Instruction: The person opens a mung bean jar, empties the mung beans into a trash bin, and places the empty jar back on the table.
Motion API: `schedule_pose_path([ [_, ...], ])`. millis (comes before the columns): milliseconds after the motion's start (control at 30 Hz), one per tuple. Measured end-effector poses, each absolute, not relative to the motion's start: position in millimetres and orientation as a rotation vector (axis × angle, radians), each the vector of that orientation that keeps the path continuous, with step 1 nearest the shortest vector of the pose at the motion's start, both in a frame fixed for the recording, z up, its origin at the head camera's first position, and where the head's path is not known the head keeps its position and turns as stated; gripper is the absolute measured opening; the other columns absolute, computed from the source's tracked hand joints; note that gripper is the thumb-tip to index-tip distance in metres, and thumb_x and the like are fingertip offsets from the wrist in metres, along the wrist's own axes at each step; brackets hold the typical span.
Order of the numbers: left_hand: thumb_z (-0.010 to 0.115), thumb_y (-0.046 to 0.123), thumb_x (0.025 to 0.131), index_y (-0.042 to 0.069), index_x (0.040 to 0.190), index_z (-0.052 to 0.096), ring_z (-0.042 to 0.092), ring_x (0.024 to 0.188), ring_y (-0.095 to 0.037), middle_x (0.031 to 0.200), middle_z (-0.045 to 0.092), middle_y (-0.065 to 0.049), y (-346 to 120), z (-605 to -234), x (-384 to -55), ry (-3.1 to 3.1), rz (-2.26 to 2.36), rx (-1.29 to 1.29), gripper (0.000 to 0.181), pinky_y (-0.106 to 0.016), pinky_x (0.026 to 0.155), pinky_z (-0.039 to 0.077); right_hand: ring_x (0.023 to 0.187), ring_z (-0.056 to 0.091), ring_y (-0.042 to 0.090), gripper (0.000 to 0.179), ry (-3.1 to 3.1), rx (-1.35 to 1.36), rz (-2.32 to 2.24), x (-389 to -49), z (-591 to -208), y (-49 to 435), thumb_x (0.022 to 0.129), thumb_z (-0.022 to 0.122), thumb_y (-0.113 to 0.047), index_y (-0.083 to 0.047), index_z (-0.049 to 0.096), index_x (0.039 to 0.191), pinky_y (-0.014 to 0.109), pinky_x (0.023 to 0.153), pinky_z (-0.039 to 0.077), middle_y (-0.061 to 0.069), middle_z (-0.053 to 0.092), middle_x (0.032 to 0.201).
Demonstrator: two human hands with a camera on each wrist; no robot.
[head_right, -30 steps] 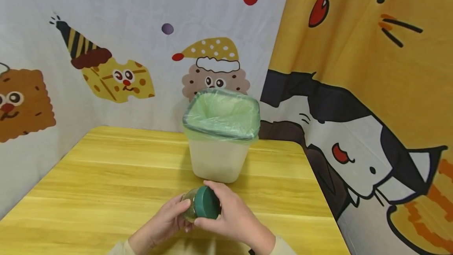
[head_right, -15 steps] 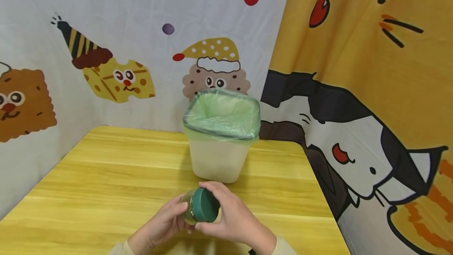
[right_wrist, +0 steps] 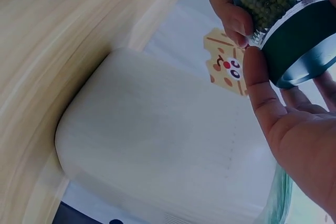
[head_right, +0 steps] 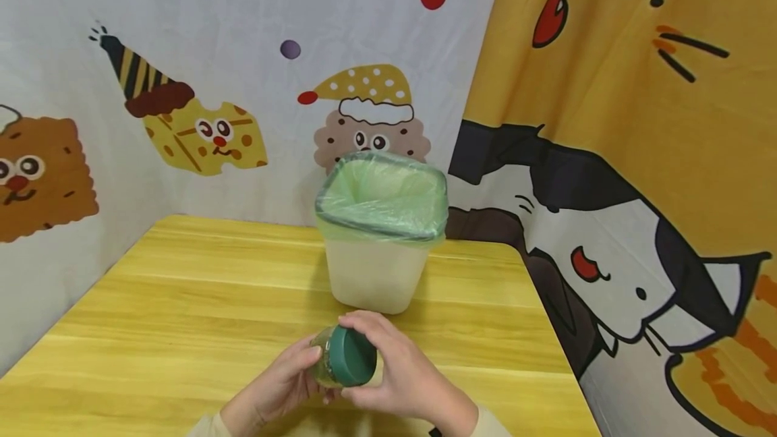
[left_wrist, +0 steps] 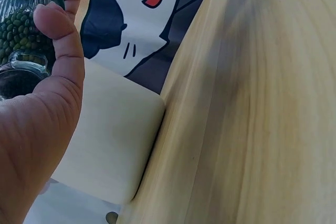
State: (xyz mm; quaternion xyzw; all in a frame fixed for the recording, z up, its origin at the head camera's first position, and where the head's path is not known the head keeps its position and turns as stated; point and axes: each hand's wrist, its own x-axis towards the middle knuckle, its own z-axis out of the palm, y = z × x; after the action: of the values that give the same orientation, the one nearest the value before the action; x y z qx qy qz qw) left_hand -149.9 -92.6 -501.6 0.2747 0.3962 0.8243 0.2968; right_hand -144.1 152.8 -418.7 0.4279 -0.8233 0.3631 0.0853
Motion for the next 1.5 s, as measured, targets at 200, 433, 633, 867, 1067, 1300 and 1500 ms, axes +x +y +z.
schedule_pose_path([
  [200,0.024,0.025,0.116,0.012,0.138,0.058,0.074,0.087,-0.007,0.11,0.077,0.002,-94.4,-503.0,-150.9,1.008,2.209,0.754,0.042,-0.021,0.073,0.06,0.139,0.059,0.025,0.096,-2.399,1.316,1.125,-143.5,-414.0,155.0,0.074,0.095,-0.005,-0.02,0.048,0.157,0.034,0.11,0.056,0.007,0.053,0.158],
  [433,0.031,0.027,0.116,0.012,0.138,0.058,0.073,0.098,-0.009,0.117,0.075,0.002,-94.8,-501.0,-150.0,1.082,2.218,0.716,0.038,-0.025,0.086,0.062,0.137,0.061,0.024,0.096,-2.38,1.276,1.15,-142.1,-414.1,154.0,0.073,0.096,-0.003,-0.017,0.049,0.155,0.032,0.107,0.058,0.008,0.055,0.156],
  [633,0.05,0.03,0.113,0.011,0.143,0.054,0.069,0.116,-0.009,0.129,0.071,0.003,-96.0,-499.7,-150.7,1.121,2.211,0.692,0.036,-0.026,0.104,0.058,0.137,0.061,0.023,0.096,-2.366,1.248,1.158,-141.1,-414.1,153.7,0.072,0.095,-0.003,-0.017,0.049,0.155,0.03,0.106,0.058,0.007,0.055,0.156],
  [867,0.082,0.022,0.095,0.003,0.157,0.04,0.069,0.123,-0.014,0.137,0.07,0.0,-100.7,-500.4,-153.6,1.217,2.144,0.695,0.077,-0.032,0.107,0.059,0.135,0.062,0.021,0.094,-2.347,1.279,1.183,-140.3,-412.2,153.6,0.074,0.096,-0.005,-0.016,0.049,0.155,0.029,0.104,0.059,0.008,0.056,0.155],
  [1067,0.087,0.011,0.088,-0.008,0.159,0.036,0.07,0.122,-0.018,0.138,0.07,-0.006,-101.1,-496.5,-152.1,1.38,2.096,0.702,0.089,-0.031,0.104,0.06,0.135,0.062,0.022,0.092,-2.371,1.292,1.174,-140.5,-412.7,152.9,0.078,0.096,-0.011,-0.017,0.048,0.156,0.032,0.105,0.059,0.007,0.055,0.155],
  [1300,0.09,0.008,0.083,-0.001,0.157,0.043,0.066,0.128,-0.02,0.144,0.065,-0.011,-98.1,-491.8,-149.1,1.595,2.065,0.705,0.088,-0.029,0.108,0.057,0.135,0.062,0.022,0.092,-2.382,1.29,1.163,-140.7,-414.8,152.8,0.078,0.095,-0.01,-0.018,0.047,0.157,0.031,0.103,0.06,0.008,0.055,0.155],
  [1500,0.089,0.007,0.083,0.002,0.157,0.045,0.065,0.128,-0.018,0.146,0.062,-0.014,-96.0,-490.1,-147.2,1.657,2.063,0.737,0.086,-0.028,0.107,0.057,0.134,0.062,0.021,0.092,-2.392,1.282,1.156,-140.6,-416.4,153.0,0.079,0.095,-0.012,-0.018,0.047,0.157,0.031,0.103,0.06,0.008,0.055,0.155],
])
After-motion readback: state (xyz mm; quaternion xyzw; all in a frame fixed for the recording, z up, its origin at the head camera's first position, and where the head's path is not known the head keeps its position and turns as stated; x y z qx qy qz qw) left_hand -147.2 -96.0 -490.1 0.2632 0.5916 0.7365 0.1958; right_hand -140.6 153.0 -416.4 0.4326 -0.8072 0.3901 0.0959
